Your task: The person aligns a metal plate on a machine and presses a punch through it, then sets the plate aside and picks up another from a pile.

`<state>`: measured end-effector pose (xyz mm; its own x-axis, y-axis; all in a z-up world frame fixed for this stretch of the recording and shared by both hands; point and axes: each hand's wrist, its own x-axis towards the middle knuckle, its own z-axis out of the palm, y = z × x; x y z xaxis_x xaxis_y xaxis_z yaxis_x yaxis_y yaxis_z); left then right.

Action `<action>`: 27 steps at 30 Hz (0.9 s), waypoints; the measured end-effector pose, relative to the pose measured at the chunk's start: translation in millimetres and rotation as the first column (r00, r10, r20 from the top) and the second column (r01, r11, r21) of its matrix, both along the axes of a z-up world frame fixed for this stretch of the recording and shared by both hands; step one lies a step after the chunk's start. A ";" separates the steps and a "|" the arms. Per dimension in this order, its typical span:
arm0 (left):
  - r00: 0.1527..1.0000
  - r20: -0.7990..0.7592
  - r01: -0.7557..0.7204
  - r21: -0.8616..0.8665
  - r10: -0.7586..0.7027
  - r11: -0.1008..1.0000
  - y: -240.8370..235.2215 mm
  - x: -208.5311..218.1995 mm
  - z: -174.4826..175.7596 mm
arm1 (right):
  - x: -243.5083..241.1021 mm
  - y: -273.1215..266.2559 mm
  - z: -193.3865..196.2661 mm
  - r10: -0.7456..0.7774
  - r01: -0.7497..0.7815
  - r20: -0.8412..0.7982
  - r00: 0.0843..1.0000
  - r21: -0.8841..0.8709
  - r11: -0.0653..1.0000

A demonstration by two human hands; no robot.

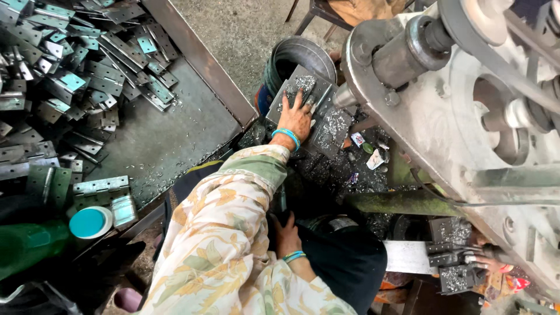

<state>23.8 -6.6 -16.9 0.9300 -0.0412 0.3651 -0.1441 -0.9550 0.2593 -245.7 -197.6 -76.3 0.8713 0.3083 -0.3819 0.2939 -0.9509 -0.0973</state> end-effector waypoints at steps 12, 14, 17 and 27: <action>0.993 -0.086 0.094 0.114 -0.084 0.989 9.6 -64.7 19.8 | 32.1 22.1 151.3 0.079 -0.099 0.186 0.979 0.102 0.990; 0.988 -0.096 0.129 0.121 -0.117 0.984 15.7 -87.1 23.4 | 32.0 24.0 153.6 0.082 -0.100 0.186 0.979 0.087 0.991; 0.990 -0.051 0.143 0.232 -0.135 0.962 20.2 -107.1 23.4 | 30.5 25.3 153.4 0.078 -0.098 0.198 0.977 0.094 0.991; 0.971 0.215 0.070 0.175 -0.108 0.982 26.1 -105.6 46.4 | 35.5 22.4 171.5 0.071 -0.083 0.088 0.994 0.138 0.987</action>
